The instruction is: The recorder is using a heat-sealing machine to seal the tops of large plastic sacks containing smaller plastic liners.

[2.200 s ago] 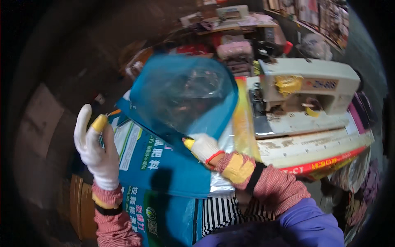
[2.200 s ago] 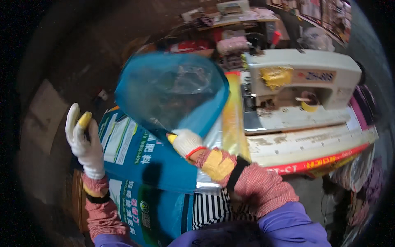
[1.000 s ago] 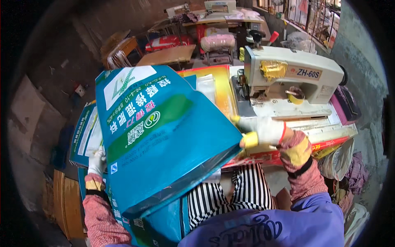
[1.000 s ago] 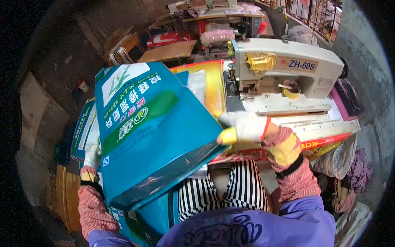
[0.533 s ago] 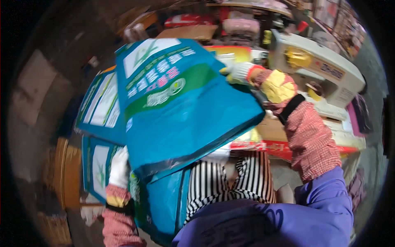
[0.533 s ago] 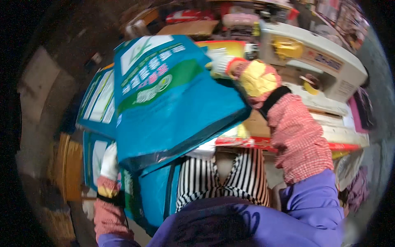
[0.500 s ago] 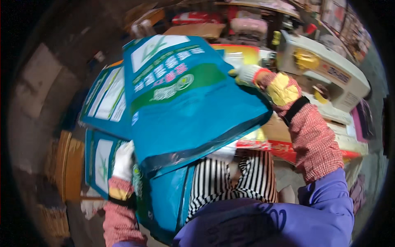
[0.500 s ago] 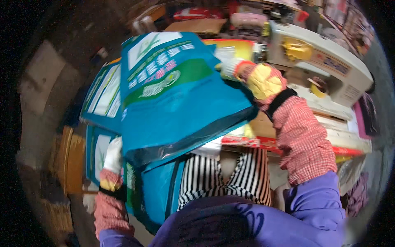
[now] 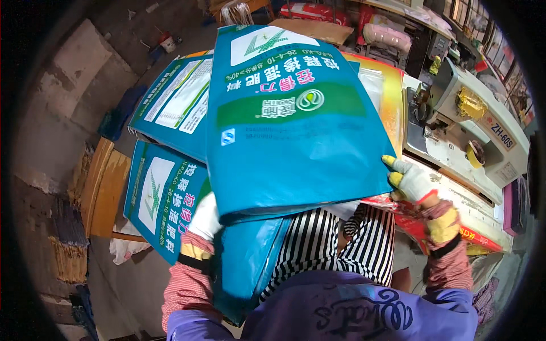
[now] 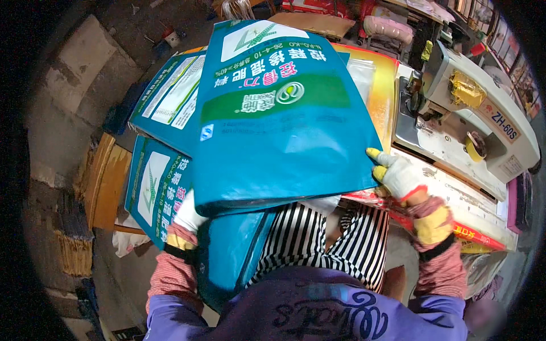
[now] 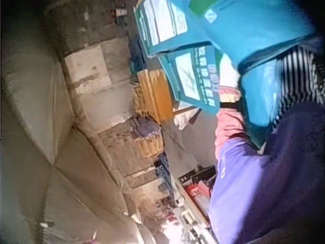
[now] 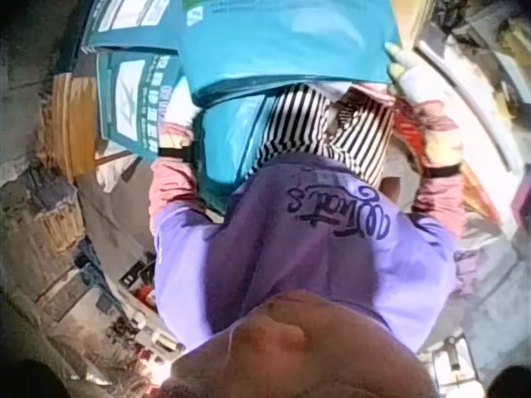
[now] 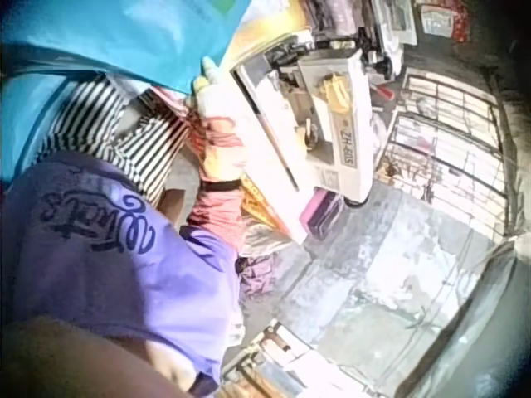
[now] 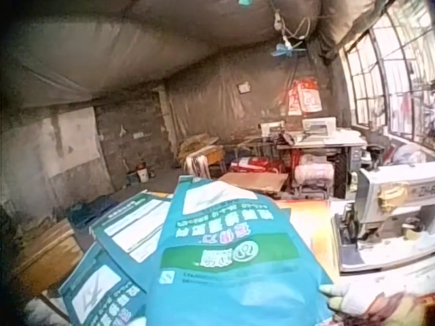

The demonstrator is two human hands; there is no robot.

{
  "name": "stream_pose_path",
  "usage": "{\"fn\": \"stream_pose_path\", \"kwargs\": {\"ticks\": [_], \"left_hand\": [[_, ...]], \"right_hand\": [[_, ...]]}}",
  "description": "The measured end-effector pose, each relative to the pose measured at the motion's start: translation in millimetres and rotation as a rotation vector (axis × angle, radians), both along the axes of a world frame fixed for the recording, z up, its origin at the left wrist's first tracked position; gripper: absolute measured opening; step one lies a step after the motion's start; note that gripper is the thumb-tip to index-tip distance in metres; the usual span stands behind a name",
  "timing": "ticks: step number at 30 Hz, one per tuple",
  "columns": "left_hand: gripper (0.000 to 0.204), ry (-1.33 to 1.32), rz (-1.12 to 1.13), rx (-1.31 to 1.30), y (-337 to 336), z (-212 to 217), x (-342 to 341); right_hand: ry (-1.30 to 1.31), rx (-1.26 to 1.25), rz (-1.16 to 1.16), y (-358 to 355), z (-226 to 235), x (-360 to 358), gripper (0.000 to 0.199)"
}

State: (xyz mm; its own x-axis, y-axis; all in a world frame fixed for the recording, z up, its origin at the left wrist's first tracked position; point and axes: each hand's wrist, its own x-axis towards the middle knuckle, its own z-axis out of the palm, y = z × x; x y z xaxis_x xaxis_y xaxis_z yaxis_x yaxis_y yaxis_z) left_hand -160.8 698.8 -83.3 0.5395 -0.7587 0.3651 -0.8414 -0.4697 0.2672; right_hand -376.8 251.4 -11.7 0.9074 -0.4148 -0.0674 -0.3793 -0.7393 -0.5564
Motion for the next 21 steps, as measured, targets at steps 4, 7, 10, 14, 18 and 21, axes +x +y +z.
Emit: {"fn": "stream_pose_path", "kwargs": {"ticks": [4, 7, 10, 14, 18, 21], "left_hand": [[0.025, 0.735, 0.269, -0.555, -35, 16, -42], [0.025, 0.918, 0.441, -0.781, -50, 44, -79], [0.023, 1.153, 0.466, -0.853, -57, 32, -108], [0.023, 1.382, 0.394, -0.898, -56, 26, -137], [0.024, 1.473, 0.304, -0.848, -63, 53, -151], [0.024, 1.694, 0.228, -0.992, -56, 59, -155]], "right_hand": [[-0.174, -0.166, -0.202, -10, -38, -13, 0.044], [-0.303, -0.755, -0.242, 34, 13, -20, 0.071], [-0.502, -0.426, 0.271, 115, 64, -11, 0.084], [-0.705, -0.217, 0.611, 210, 87, 28, 0.029], [-0.71, -0.494, 0.383, 238, 55, 43, 0.015], [-0.803, -0.51, 0.686, 225, 49, 46, 0.017]]}}
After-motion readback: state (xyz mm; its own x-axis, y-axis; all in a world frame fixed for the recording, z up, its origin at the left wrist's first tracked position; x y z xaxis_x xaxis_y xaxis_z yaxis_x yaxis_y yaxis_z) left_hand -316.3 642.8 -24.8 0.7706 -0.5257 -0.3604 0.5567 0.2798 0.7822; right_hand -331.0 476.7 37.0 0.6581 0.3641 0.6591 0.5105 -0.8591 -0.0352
